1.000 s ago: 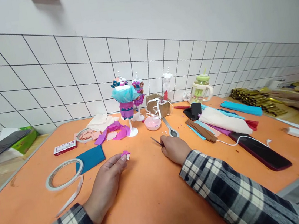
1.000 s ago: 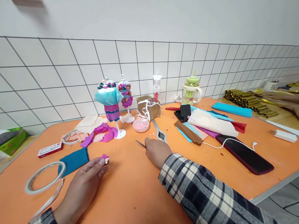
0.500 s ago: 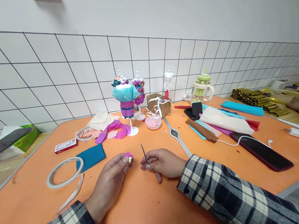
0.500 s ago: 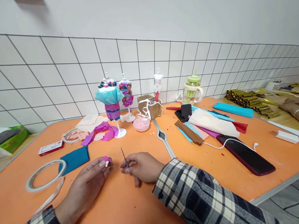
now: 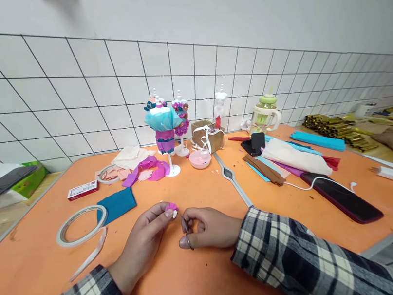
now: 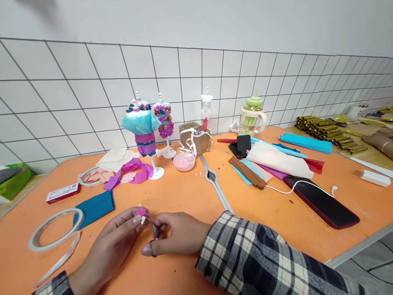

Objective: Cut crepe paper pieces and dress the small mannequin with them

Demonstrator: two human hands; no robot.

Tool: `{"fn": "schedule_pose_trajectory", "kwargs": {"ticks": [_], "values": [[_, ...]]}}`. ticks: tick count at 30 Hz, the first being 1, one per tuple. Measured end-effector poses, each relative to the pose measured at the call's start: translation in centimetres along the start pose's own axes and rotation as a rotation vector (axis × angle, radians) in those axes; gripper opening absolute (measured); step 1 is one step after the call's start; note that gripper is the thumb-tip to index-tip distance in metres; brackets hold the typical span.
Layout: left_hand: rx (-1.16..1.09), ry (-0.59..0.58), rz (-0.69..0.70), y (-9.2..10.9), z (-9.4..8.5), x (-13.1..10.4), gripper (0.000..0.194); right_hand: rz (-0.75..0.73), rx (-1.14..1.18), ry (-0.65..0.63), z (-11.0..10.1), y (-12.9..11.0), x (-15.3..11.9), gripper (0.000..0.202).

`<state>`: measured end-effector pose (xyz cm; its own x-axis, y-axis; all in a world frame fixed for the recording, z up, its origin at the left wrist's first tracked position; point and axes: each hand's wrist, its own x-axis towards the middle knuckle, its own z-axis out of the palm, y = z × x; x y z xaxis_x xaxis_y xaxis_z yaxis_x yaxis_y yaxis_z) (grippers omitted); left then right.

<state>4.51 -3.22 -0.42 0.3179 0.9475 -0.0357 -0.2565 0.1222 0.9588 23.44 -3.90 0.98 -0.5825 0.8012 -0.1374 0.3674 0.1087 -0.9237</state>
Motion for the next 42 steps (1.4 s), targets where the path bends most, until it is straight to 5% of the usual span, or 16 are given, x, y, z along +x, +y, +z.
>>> {"fn": "schedule_pose_trajectory", "kwargs": {"ticks": [17,42], "values": [[0.334,0.084,0.101,-0.3,-0.6,0.4,0.015,-0.065,-0.031,0.020,-0.3,0.5,0.1,0.030],[0.366,0.082,0.111,0.0,-0.5,0.4,0.014,0.054,0.176,-0.055,0.0,1.2,0.3,0.036]]}}
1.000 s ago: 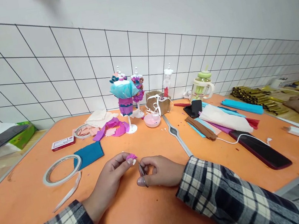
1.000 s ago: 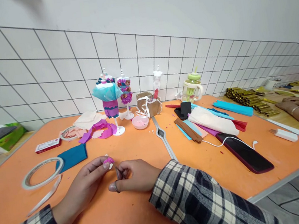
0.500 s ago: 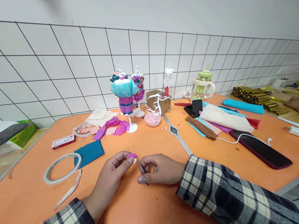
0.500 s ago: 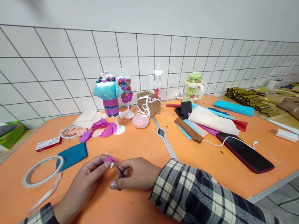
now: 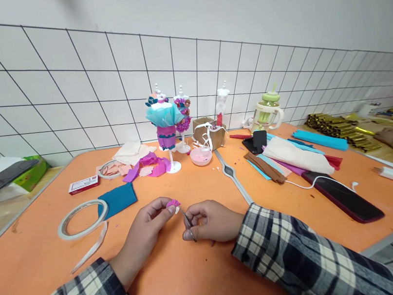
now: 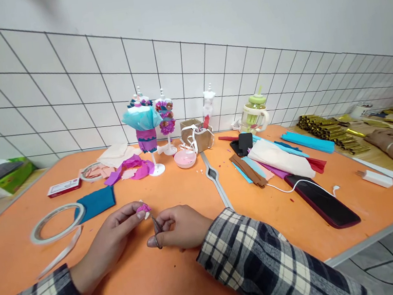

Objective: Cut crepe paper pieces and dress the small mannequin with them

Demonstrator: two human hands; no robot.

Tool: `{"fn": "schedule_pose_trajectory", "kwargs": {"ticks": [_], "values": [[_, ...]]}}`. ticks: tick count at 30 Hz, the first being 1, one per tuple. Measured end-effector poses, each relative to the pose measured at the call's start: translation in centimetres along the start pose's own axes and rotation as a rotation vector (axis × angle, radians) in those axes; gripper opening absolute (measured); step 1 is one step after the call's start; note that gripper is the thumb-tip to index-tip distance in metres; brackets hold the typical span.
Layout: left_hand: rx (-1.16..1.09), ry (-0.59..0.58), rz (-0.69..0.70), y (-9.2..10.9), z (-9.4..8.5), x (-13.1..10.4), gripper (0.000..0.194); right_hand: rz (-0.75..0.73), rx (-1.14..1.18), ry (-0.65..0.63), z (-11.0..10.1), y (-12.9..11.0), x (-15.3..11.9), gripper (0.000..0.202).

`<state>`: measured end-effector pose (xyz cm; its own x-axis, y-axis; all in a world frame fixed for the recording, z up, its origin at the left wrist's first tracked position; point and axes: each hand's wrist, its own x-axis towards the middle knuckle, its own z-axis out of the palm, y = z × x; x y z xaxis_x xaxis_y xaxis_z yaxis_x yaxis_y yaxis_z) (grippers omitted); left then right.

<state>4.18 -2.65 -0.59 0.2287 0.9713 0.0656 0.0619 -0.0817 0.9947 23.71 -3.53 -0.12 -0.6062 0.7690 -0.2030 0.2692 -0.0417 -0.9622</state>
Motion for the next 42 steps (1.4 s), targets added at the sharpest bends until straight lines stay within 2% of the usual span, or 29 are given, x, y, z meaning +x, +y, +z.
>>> {"fn": "schedule_pose_trajectory", "kwargs": {"ticks": [5,12,32,42], "values": [[0.025,-0.019,0.008,0.1,-0.1,0.0,0.016,0.005,-0.003,-0.005,-0.1,-0.2,-0.1,0.033],[0.110,-0.069,0.025,0.3,-0.2,0.1,0.019,-0.128,-0.034,0.026,-0.3,0.3,0.0,0.033],[0.232,-0.059,0.116,0.9,-0.3,0.3,0.020,-0.104,-0.046,0.021,-1.0,0.6,0.1,0.028],[0.307,-0.101,0.155,1.1,-0.3,0.5,0.021,-0.116,-0.077,0.009,-1.3,0.6,0.0,0.032]]}}
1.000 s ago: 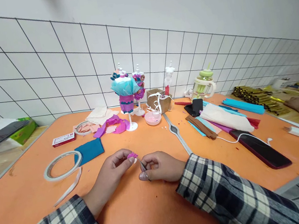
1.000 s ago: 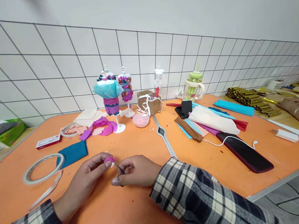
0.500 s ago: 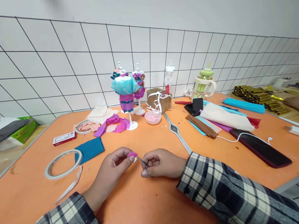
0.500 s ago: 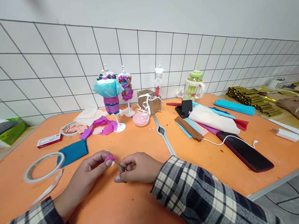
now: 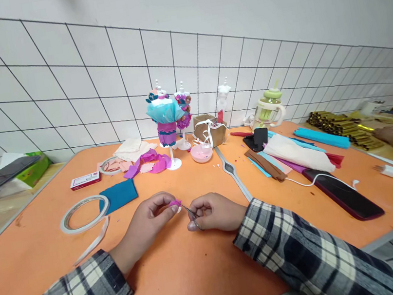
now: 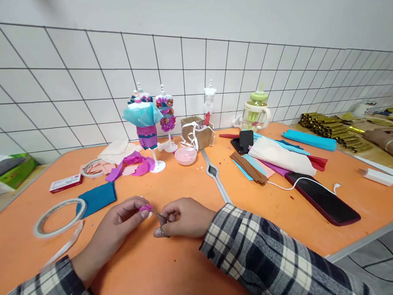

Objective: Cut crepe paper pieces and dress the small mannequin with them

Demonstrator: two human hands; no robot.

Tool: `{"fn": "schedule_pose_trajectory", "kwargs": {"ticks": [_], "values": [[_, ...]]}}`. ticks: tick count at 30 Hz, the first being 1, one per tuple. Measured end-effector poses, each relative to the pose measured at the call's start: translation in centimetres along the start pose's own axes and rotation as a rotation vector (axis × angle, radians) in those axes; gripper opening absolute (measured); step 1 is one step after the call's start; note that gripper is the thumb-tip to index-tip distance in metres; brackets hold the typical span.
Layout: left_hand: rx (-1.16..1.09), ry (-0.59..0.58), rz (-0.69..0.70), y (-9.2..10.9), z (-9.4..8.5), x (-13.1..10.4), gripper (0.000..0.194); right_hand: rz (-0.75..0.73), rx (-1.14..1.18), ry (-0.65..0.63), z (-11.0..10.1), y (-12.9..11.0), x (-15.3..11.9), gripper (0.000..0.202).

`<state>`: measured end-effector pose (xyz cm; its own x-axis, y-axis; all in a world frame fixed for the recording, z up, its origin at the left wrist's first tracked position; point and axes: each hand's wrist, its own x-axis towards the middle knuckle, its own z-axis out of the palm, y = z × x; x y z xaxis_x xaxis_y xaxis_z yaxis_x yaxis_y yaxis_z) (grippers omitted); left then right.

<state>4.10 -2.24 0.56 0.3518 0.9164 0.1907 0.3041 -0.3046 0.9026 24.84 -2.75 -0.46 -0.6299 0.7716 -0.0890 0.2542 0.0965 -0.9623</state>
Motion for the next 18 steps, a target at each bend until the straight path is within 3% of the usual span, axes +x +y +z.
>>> {"fn": "schedule_pose_trajectory", "kwargs": {"ticks": [18], "values": [[0.024,-0.018,-0.011,0.2,0.0,0.0,0.024,0.051,-0.072,0.024,-0.4,-1.2,-0.4,0.032]]}}
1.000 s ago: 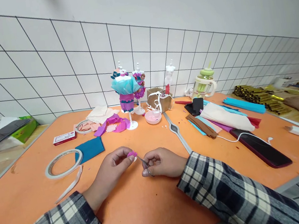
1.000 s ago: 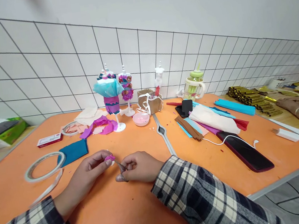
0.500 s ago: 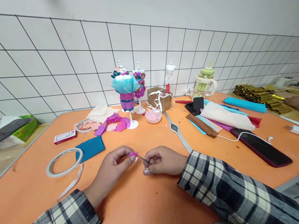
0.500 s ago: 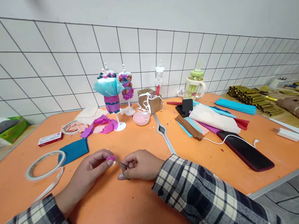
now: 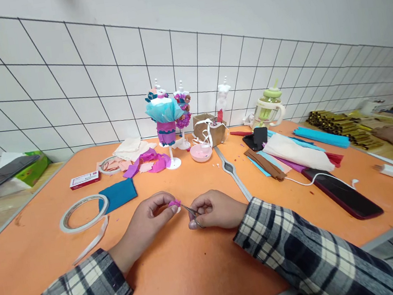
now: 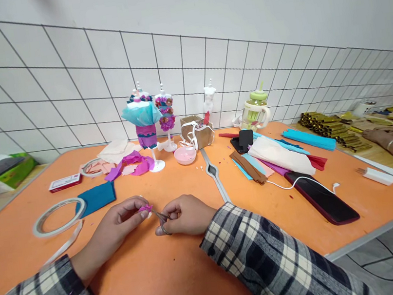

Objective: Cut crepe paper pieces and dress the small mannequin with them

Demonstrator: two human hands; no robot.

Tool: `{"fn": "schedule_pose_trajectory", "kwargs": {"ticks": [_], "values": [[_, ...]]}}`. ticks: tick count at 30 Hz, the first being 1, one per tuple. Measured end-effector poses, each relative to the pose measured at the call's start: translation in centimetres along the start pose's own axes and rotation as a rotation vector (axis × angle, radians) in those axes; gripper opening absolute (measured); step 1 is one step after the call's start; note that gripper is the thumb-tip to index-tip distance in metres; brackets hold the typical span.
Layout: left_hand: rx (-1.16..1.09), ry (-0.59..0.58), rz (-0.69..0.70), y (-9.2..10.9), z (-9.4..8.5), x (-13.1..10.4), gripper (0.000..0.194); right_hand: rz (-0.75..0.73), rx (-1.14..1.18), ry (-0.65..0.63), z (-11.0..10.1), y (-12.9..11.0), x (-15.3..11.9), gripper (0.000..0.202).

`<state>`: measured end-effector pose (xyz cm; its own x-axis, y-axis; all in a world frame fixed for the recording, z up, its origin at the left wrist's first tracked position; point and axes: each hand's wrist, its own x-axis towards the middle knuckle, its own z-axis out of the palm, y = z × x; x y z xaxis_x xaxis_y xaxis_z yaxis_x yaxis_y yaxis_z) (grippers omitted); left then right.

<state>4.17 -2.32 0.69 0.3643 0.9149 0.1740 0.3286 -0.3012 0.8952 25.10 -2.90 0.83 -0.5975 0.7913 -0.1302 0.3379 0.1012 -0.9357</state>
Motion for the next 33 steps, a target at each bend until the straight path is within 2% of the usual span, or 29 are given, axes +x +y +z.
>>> {"fn": "schedule_pose_trajectory", "kwargs": {"ticks": [10,21,33], "values": [[-0.015,-0.040,-0.014,0.04,0.10,0.05,0.024,-0.042,0.003,-0.015,0.13,0.57,0.14,0.031],[-0.027,-0.050,-0.027,-0.36,0.08,-0.05,0.024,-0.025,0.009,-0.038,-0.17,-0.13,-0.13,0.033],[-0.053,0.018,-0.066,0.06,-0.02,0.07,0.026,-0.009,-0.074,0.041,-0.31,0.40,0.14,0.028]]}}
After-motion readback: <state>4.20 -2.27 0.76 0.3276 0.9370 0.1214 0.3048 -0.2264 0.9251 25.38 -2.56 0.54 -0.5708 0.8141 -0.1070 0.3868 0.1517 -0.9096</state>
